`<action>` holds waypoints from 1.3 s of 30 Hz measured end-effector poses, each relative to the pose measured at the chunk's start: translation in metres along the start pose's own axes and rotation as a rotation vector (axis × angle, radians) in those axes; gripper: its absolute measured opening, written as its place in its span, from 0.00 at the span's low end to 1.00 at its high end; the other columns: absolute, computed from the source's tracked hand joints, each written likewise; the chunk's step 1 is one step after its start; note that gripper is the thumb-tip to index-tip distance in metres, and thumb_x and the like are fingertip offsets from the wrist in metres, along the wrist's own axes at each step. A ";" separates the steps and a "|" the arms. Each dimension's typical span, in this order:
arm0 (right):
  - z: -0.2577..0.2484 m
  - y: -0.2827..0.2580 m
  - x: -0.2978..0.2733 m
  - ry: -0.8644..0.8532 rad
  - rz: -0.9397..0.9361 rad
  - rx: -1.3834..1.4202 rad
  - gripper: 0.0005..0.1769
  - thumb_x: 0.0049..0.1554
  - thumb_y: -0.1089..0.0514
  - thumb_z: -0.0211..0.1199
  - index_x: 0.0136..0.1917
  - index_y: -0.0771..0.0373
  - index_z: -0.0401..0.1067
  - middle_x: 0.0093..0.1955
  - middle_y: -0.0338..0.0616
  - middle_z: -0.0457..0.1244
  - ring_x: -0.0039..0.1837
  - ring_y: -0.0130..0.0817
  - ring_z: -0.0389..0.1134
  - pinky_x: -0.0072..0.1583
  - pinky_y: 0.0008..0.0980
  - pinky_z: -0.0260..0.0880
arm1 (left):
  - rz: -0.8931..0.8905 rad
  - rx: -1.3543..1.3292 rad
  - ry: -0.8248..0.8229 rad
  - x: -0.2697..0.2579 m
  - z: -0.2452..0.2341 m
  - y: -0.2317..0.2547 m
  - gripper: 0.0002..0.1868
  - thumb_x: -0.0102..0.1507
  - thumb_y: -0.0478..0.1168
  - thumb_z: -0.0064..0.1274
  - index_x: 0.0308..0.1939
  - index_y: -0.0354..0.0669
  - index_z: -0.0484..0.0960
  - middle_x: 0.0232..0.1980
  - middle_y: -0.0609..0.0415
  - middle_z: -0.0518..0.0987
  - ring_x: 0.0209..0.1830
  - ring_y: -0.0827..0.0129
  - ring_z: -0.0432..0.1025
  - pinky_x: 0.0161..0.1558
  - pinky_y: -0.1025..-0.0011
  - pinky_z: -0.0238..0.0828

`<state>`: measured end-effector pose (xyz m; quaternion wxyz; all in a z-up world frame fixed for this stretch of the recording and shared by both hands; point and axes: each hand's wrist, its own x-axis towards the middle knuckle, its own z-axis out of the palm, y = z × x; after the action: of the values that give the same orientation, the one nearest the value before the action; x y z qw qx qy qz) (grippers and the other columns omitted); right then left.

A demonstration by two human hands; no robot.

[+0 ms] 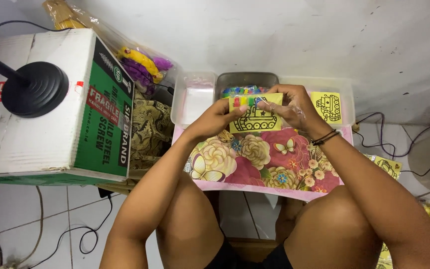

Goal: The person organizes and packages yellow stickers and small colorful plastic pieces into clear plastic bags, placing them onto a floral tray and into a plastic bin.

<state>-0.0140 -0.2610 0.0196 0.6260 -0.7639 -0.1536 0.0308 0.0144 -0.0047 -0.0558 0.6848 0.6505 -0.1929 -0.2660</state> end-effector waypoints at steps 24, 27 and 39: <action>0.045 0.057 0.016 -0.282 -0.168 -0.654 0.12 0.49 0.64 0.60 0.46 0.63 0.80 0.30 0.56 0.67 0.33 0.55 0.69 0.38 0.46 0.71 | 0.310 0.113 0.543 -0.035 -0.023 0.029 0.14 0.72 0.43 0.48 0.39 0.38 0.83 0.30 0.56 0.79 0.30 0.75 0.72 0.44 0.71 0.73; 0.069 -0.018 0.013 -0.655 0.011 -0.870 0.20 0.52 0.61 0.56 0.55 0.68 0.78 0.41 0.69 0.71 0.44 0.67 0.74 0.53 0.61 0.74 | 0.309 0.107 0.523 -0.038 -0.020 0.036 0.13 0.72 0.42 0.47 0.38 0.40 0.81 0.31 0.59 0.77 0.31 0.77 0.69 0.44 0.74 0.71; 0.091 0.075 0.024 -0.749 -0.135 -1.203 0.19 0.57 0.44 0.52 0.44 0.53 0.80 0.36 0.54 0.70 0.42 0.55 0.75 0.45 0.49 0.73 | 0.292 0.061 0.513 -0.034 -0.028 0.022 0.12 0.71 0.43 0.51 0.38 0.40 0.82 0.30 0.58 0.77 0.30 0.76 0.70 0.43 0.73 0.72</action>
<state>0.0014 -0.1812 -0.0689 0.0013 -0.9039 -0.3957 0.1622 0.0072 0.0380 -0.0336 0.7224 0.6821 -0.1129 0.0147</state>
